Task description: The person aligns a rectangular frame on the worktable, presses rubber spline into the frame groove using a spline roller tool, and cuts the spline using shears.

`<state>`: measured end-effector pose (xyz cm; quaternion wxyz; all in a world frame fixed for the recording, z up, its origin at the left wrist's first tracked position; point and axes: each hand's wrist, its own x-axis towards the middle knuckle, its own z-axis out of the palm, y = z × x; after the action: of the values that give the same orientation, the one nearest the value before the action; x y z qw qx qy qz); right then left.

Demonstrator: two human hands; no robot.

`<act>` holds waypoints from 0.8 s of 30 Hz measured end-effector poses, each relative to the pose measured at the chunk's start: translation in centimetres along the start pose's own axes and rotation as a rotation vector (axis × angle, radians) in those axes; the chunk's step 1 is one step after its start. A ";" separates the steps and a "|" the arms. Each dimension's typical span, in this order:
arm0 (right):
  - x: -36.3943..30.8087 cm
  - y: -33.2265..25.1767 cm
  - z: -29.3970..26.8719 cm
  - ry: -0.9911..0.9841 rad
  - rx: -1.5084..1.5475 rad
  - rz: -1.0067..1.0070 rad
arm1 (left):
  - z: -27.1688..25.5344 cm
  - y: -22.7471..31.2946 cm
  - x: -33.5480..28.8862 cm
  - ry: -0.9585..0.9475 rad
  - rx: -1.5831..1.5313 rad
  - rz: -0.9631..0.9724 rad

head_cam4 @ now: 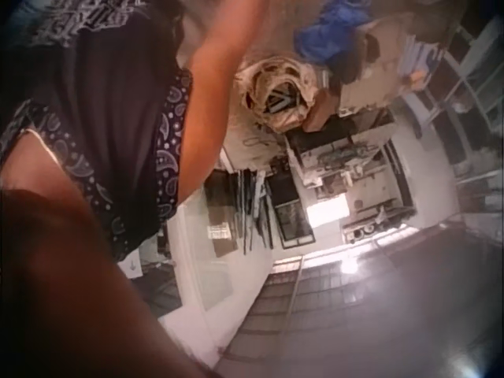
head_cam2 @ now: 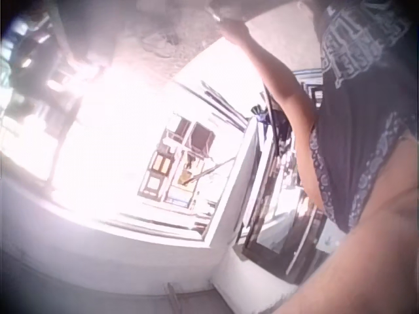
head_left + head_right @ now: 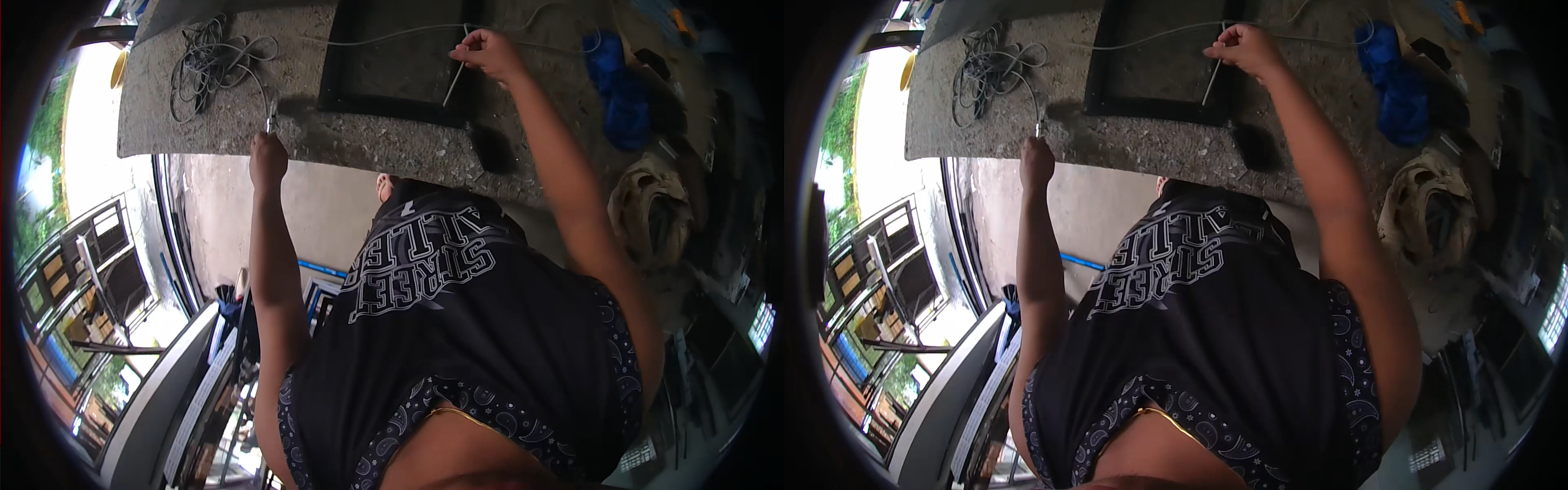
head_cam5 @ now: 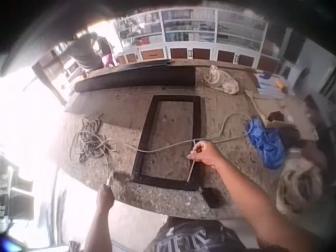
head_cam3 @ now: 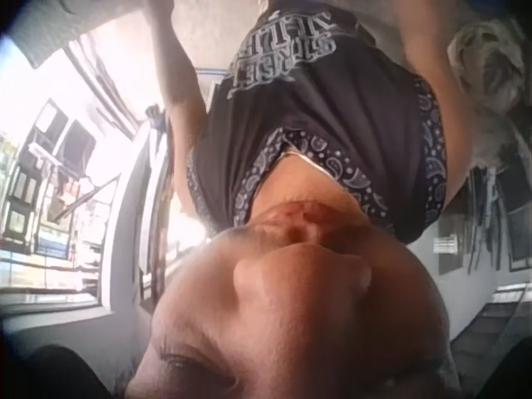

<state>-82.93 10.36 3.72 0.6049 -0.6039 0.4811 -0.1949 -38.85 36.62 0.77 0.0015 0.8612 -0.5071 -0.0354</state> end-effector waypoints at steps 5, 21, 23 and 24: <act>0.8 5.6 1.6 0.109 0.098 -0.248 | -1.8 5.1 -8.0 -0.217 -1.047 -0.460; 0.7 2.6 -0.2 0.019 -0.366 -0.494 | -3.8 26.1 -9.8 -0.580 -1.046 -0.262; 1.4 3.6 -0.3 -0.003 -0.342 -0.591 | -3.8 27.6 -8.4 -0.548 -0.860 -0.133; 1.5 4.2 -0.3 0.004 -0.337 -0.588 | -3.8 28.0 -7.9 -0.507 -0.679 -0.011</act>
<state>-83.93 9.76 -0.62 0.4138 -0.8078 0.3130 -0.2798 -66.93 29.81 6.10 0.1602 0.7785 -0.4462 -0.4114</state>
